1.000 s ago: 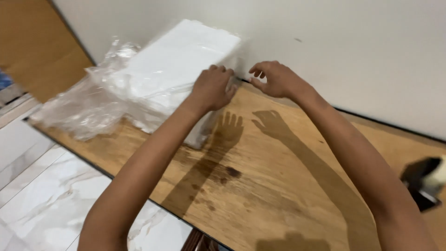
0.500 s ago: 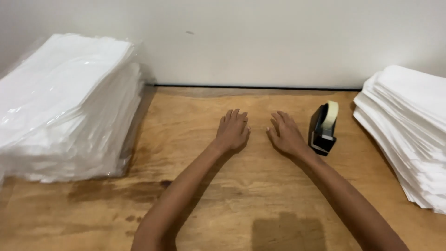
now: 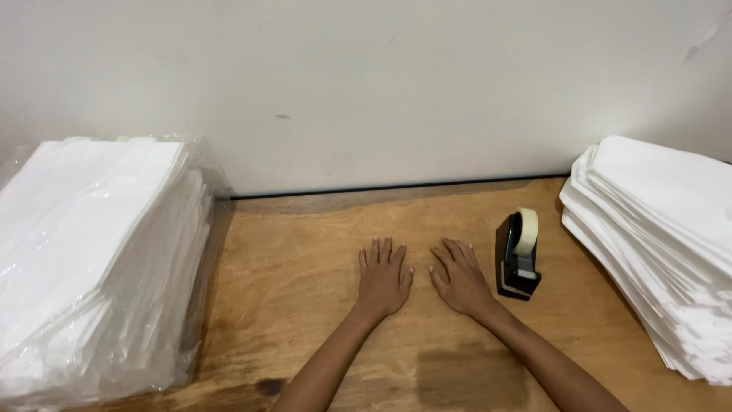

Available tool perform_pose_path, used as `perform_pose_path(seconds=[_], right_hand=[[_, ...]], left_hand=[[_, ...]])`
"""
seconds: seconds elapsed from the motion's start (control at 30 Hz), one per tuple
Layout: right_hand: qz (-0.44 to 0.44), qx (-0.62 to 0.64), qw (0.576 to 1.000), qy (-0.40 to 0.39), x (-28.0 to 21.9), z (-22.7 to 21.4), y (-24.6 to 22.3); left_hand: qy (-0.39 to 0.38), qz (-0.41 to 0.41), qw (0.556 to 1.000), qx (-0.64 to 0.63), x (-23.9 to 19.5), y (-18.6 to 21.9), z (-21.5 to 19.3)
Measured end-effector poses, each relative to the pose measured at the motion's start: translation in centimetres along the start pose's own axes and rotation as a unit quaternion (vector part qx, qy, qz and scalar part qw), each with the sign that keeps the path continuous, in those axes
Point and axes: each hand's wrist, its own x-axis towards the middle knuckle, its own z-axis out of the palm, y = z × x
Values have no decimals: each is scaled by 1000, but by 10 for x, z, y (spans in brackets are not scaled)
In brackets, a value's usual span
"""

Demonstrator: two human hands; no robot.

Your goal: Packaging a stack of bags into a plastic sleeve and folding individual bags for organization at a workstation.

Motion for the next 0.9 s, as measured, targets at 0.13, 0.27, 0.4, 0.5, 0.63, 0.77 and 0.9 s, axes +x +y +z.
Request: perform_pose_path(seconds=[0.13, 0.27, 0.4, 0.5, 0.63, 0.77, 0.9], right_hand=[[8, -4, 1000, 1, 2, 1, -1], [1, 13, 1000, 20, 6, 6, 5], [-28, 63, 997, 38, -1, -1, 6], [-46, 145, 987, 53, -16, -26, -2], [-59, 233, 964, 114, -33, -52, 6], [-71, 218, 939, 256, -58, -57, 29], [4, 159, 912, 377, -90, -45, 53]], left_hand=[[3, 4, 1000, -5, 7, -6, 8], [13, 11, 1000, 10, 14, -11, 12], [19, 23, 1000, 2, 17, -6, 17], [13, 72, 997, -31, 25, 11, 12], [-7, 145, 989, -38, 46, 47, -1], [-85, 243, 962, -92, 65, 73, 0], [-160, 266, 937, -161, 93, 96, 9]])
